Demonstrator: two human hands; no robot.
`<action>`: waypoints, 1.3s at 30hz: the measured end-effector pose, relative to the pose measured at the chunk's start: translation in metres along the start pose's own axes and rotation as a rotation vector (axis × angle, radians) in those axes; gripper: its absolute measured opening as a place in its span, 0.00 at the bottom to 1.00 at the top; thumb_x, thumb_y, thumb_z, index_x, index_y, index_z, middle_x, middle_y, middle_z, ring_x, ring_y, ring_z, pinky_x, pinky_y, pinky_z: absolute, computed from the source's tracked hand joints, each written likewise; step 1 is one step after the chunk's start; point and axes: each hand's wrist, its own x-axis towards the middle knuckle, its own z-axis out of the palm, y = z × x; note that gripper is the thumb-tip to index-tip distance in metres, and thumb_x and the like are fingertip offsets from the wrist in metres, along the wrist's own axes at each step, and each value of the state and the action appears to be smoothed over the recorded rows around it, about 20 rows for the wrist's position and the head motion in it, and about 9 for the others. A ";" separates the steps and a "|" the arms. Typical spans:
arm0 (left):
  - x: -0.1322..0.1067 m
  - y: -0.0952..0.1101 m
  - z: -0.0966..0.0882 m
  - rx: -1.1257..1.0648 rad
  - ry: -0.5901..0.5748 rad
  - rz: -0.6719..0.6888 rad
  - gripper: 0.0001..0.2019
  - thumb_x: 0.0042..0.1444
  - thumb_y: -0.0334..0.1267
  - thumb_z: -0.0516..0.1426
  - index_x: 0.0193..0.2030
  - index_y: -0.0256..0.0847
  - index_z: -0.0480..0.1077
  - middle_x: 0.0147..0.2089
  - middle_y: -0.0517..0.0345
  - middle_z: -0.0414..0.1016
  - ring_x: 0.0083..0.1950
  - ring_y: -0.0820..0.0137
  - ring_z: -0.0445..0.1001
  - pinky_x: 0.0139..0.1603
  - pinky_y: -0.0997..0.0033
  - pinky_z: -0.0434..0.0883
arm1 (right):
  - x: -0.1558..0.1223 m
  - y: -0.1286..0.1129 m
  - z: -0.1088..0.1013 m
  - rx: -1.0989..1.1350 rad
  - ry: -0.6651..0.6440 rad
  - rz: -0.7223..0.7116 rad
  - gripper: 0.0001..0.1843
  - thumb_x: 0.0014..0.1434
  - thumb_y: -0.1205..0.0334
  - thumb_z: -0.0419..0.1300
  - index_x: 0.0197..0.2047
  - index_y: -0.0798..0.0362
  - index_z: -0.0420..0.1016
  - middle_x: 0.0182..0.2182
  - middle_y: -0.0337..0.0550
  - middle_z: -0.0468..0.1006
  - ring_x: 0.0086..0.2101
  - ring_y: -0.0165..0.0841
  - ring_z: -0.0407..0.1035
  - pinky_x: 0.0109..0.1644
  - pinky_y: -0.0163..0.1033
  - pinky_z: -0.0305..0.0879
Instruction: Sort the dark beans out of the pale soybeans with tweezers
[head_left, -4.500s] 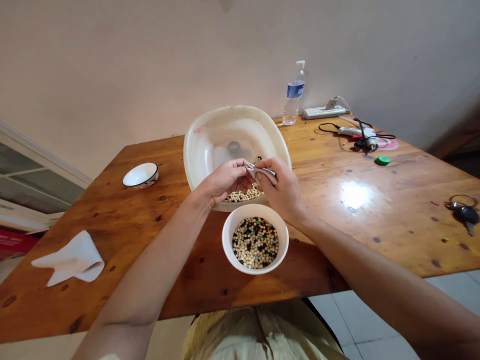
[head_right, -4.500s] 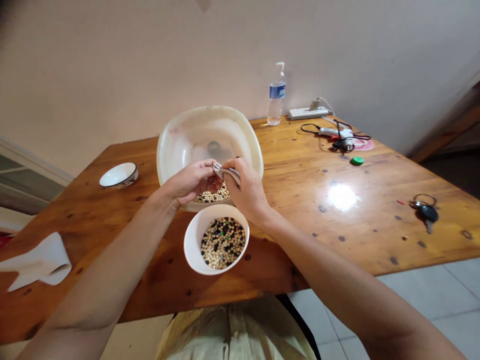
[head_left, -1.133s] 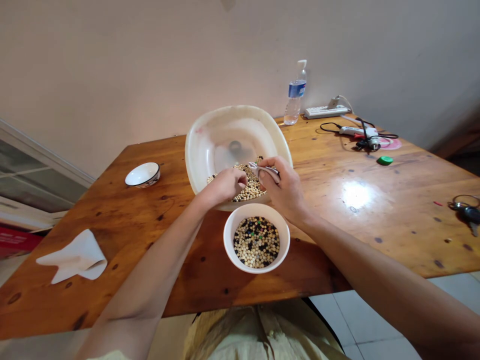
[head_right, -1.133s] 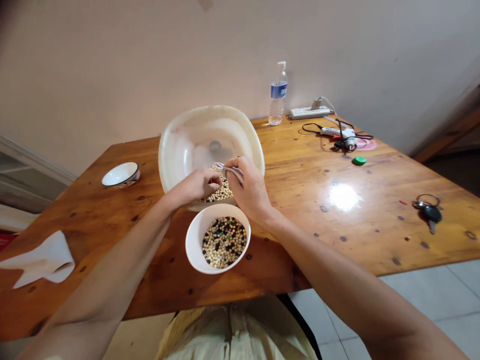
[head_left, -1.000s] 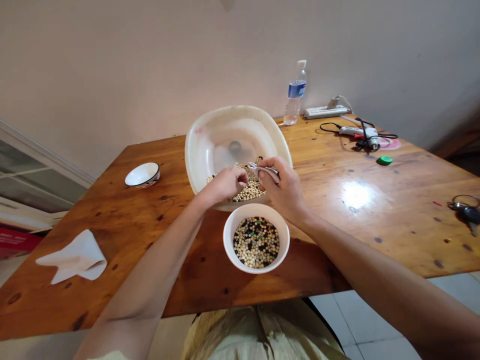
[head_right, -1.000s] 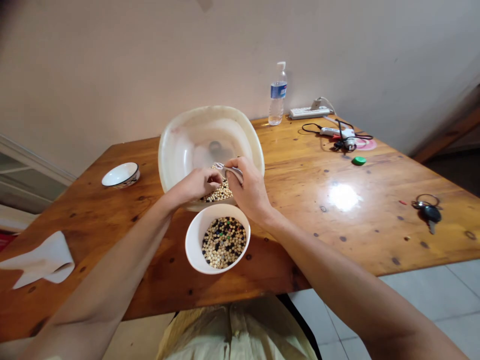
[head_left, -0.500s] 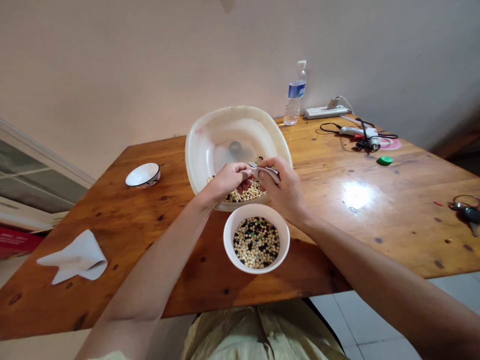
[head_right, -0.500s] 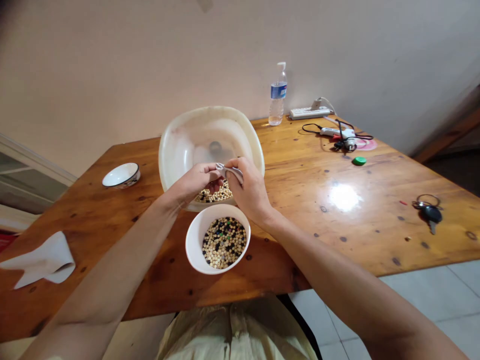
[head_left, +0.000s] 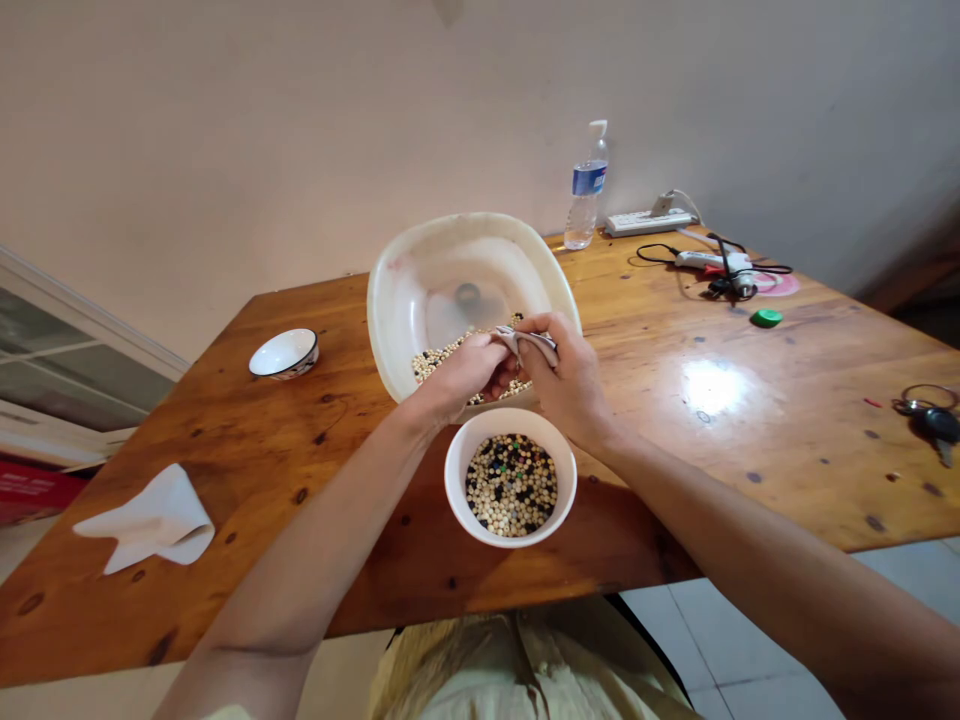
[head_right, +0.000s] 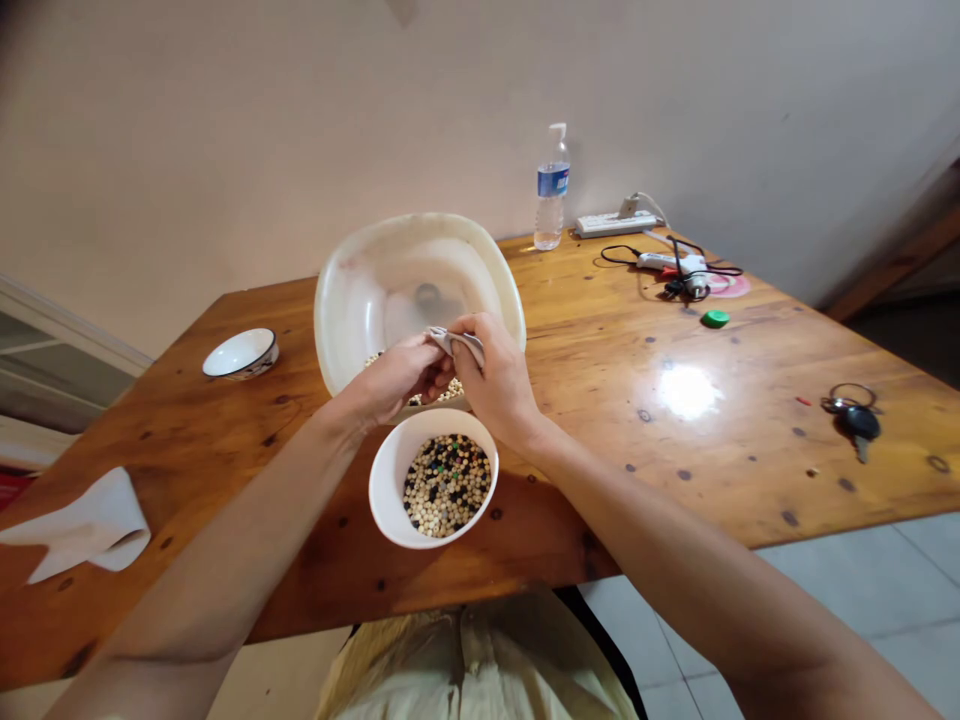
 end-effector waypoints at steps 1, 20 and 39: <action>-0.001 0.002 -0.003 0.062 -0.027 0.005 0.10 0.54 0.28 0.45 0.22 0.39 0.58 0.19 0.64 0.58 0.18 0.79 0.56 0.19 0.78 0.55 | 0.000 0.001 0.000 0.031 0.002 0.017 0.04 0.60 0.68 0.53 0.37 0.50 0.66 0.31 0.37 0.71 0.32 0.29 0.67 0.36 0.36 0.64; 0.001 0.009 -0.050 1.097 -0.044 0.043 0.09 0.45 0.26 0.51 0.29 0.36 0.71 0.30 0.57 0.74 0.31 0.72 0.69 0.33 0.74 0.62 | -0.001 0.003 0.001 0.065 -0.033 0.065 0.03 0.60 0.66 0.54 0.38 0.51 0.67 0.32 0.39 0.72 0.31 0.29 0.67 0.31 0.35 0.63; 0.041 -0.008 -0.036 1.181 -0.006 0.325 0.13 0.47 0.25 0.49 0.31 0.35 0.75 0.33 0.51 0.78 0.34 0.67 0.72 0.35 0.71 0.64 | -0.001 0.000 0.001 0.077 -0.001 0.081 0.03 0.60 0.65 0.53 0.38 0.51 0.66 0.31 0.39 0.72 0.30 0.29 0.67 0.31 0.35 0.62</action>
